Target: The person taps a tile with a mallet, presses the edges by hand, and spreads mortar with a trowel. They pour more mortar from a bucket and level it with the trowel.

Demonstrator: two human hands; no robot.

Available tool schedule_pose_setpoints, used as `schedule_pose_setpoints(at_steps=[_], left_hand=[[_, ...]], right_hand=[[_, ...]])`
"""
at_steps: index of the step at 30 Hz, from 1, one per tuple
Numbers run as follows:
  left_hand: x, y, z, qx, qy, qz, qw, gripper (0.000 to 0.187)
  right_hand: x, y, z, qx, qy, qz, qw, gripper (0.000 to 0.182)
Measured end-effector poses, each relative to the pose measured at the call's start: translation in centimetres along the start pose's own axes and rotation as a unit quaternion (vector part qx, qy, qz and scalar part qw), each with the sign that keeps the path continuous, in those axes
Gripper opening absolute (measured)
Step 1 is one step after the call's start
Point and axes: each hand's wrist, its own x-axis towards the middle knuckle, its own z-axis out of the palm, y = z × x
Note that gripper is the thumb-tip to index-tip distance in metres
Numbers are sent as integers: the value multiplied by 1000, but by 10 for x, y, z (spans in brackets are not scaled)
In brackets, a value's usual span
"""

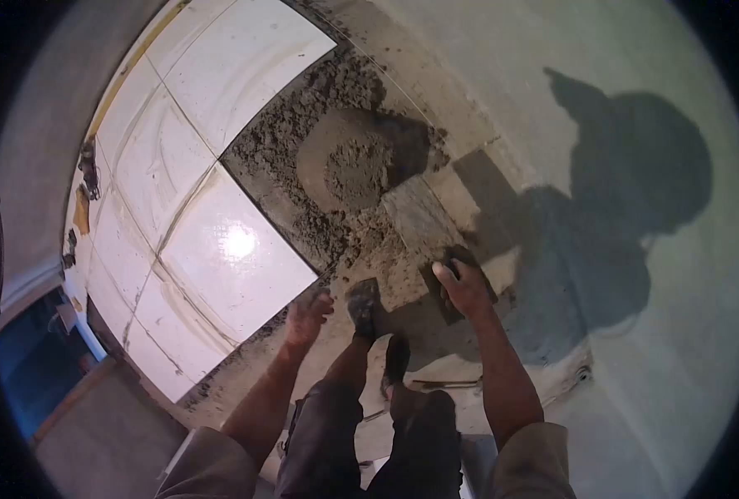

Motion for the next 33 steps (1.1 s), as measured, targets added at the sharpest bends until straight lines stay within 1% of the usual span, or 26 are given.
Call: schedule_pose_setpoints(at_steps=[2, 3, 5, 6, 7, 8, 9, 10, 11, 13, 14, 15, 17, 18, 19, 20, 21, 23, 24, 25, 26, 27, 29, 30, 31, 33], left_hand=[[12, 21, -10, 0, 36, 31, 999, 46], [17, 31, -11, -10, 38, 27, 999, 46], [30, 49, -13, -61, 73, 29, 995, 47], [38, 52, -16, -40, 77, 40, 995, 45], [46, 52, -16, -54, 84, 39, 994, 45], [55, 52, -16, -62, 102, 41, 992, 45], [64, 49, -14, -68, 119, 45, 990, 44], [71, 46, -8, -93, 153, 68, 981, 43], [80, 44, -4, -102, 159, 65, 980, 43], [84, 49, 2, -65, 242, 72, 965, 46], [85, 53, 7, -92, 251, 79, 960, 46], [97, 45, 16, -102, 260, 85, 957, 46], [127, 19, 32, -103, 352, 112, 923, 47], [135, 17, 38, -108, 375, 125, 912, 49], [141, 15, 42, -109, 380, 132, 909, 49], [150, 15, 44, -110, 404, 151, 896, 50], [159, 13, 46, -113, 428, 167, 881, 50], [175, 0, 51, -103, 430, 188, 877, 49], [186, -1, 53, -115, 440, 220, 863, 49], [192, -5, 56, -124, 446, 248, 851, 48], [202, -11, 58, -105, 448, 254, 851, 51], [212, -13, 63, -106, 451, 265, 845, 51], [223, -14, 75, -192, 440, 267, 835, 53], [219, -12, 78, -176, 446, 240, 844, 58], [215, -16, 83, -171, 457, 240, 839, 58], [220, -19, 92, -210, 454, 226, 836, 61]], right_hand=[[8, -38, 4, -98, 82, -117, 985, 46], [8, -55, 7, -108, 78, -116, 984, 46], [11, -90, 8, -83, 40, -145, 985, 60], [15, -103, 7, -144, 35, -139, 979, 64], [29, -109, 2, -157, 29, -144, 976, 64], [50, -108, -5, -241, 52, -150, 958, 63], [67, -106, -13, -257, 63, -161, 951, 61], [83, -103, -21, -274, 75, -171, 943, 58], [99, -101, -28, -291, 87, -181, 936, 56], [87, -133, -36, -261, 79, -78, 959, 50], [103, -131, -48, -293, 96, -131, 942, 47], [119, -130, -61, -326, 117, -181, 920, 44], [127, -148, -62, -205, 131, -130, 961, 41], [141, -151, -60, -208, 132, -126, 961, 42], [159, -134, -48, -206, 133, -136, 960, 42], [183, -107, -28, -284, 96, -257, 919, 43], [203, -92, -9, -361, 58, -372, 853, 44], [227, -82, 25, -403, 3, -306, 863, 44], [233, -87, 40, -406, 2, -321, 855, 44], [229, -90, 51, -456, 3, -335, 825, 46], [224, -91, 57, -499, 11, -346, 795, 48], [223, -92, 61, -495, 18, -356, 792, 48], [223, -99, 73, -574, -24, -313, 756, 50], [215, -104, 78, -585, -39, -311, 748, 51], [216, -97, 79, -582, -47, -320, 746, 51], [223, -94, 75, -563, -46, -338, 753, 51]])
